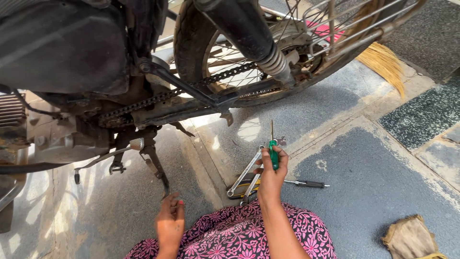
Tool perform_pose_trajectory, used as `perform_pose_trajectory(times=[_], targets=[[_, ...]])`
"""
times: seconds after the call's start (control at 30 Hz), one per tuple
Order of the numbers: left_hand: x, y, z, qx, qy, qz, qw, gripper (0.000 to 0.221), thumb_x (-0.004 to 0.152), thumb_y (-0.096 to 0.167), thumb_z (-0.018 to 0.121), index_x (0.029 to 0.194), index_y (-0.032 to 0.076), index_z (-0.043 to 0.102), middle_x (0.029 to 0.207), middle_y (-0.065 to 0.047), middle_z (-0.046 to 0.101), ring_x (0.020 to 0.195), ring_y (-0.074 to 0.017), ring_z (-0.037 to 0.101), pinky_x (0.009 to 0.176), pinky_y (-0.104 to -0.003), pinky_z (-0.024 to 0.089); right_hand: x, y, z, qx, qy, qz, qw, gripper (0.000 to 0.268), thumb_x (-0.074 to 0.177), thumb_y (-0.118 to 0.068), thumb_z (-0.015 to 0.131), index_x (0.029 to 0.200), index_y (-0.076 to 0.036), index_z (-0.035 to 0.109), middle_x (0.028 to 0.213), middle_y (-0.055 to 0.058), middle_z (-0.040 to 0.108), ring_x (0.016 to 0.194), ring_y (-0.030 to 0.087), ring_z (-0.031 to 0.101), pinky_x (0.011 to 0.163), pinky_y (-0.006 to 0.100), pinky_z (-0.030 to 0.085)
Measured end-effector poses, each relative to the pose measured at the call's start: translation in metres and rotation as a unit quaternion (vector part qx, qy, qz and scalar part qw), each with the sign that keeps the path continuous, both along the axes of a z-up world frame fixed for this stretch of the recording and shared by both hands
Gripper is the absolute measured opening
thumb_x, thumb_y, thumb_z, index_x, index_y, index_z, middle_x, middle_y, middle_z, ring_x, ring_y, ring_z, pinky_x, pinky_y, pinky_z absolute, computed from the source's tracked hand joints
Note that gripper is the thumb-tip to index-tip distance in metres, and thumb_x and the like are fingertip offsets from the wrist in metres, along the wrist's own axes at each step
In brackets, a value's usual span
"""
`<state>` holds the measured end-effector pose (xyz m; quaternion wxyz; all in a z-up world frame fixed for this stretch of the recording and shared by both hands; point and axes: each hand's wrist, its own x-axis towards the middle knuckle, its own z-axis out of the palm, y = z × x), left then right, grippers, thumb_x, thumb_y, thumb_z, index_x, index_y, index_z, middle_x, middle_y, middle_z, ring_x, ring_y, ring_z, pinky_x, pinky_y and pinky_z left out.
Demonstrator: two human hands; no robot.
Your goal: The person kneels beside a motorcycle and uses a screwdriver to loosen and tighten screws on the bike's chain cover and side panel, at one point steadying the front of the bike by hand. They pick up and reposition the screwdriver and other tools from the ground while working on different screws.
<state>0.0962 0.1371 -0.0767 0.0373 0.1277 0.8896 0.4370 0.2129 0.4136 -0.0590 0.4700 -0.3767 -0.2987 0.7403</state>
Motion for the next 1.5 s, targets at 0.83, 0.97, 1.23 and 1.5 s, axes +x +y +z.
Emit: perform_pose_trajectory(times=[0.83, 0.97, 1.23, 1.5], targets=[[0.014, 0.013, 0.029, -0.122, 0.060, 0.000, 0.991, 0.034, 0.092, 0.024, 0.068, 0.125, 0.019, 0.066, 0.097, -0.010, 0.077, 0.081, -0.0244, 0.077, 0.069, -0.040, 0.060, -0.005, 0.004, -0.038, 0.008, -0.041, 0.007, 0.999, 0.013, 0.096, -0.013, 0.067, 0.108, -0.010, 0.066, 0.097, -0.001, 0.069, 0.073, 0.006, 0.058, 0.052, 0.026, 0.050], [0.014, 0.017, 0.033, -0.117, 0.070, 0.002, 0.991, 0.033, 0.090, 0.023, 0.069, 0.124, 0.021, 0.067, 0.100, -0.011, 0.077, 0.081, -0.0258, 0.078, 0.070, -0.041, 0.060, -0.005, 0.004, -0.031, 0.024, -0.063, 0.052, 0.996, 0.010, 0.097, -0.011, 0.065, 0.106, -0.010, 0.067, 0.100, -0.001, 0.071, 0.075, 0.006, 0.057, 0.054, 0.026, 0.051], [0.013, 0.017, 0.035, -0.147, 0.046, -0.011, 0.988, 0.033, 0.093, 0.026, 0.067, 0.125, 0.024, 0.064, 0.101, -0.008, 0.078, 0.083, -0.0232, 0.078, 0.072, -0.040, 0.060, -0.006, 0.005, -0.025, 0.009, -0.074, 0.090, 0.993, 0.009, 0.096, -0.010, 0.064, 0.105, -0.011, 0.066, 0.104, -0.001, 0.073, 0.073, 0.006, 0.058, 0.054, 0.026, 0.051], [0.018, 0.021, 0.050, -0.149, 0.023, -0.006, 0.989, 0.035, 0.092, 0.027, 0.067, 0.127, 0.023, 0.064, 0.104, -0.008, 0.078, 0.086, -0.0236, 0.078, 0.073, -0.040, 0.061, -0.008, 0.003, -0.031, 0.023, -0.075, 0.116, 0.990, 0.018, 0.096, -0.004, 0.059, 0.113, -0.008, 0.062, 0.109, 0.003, 0.072, 0.067, 0.008, 0.054, 0.053, 0.025, 0.050]])
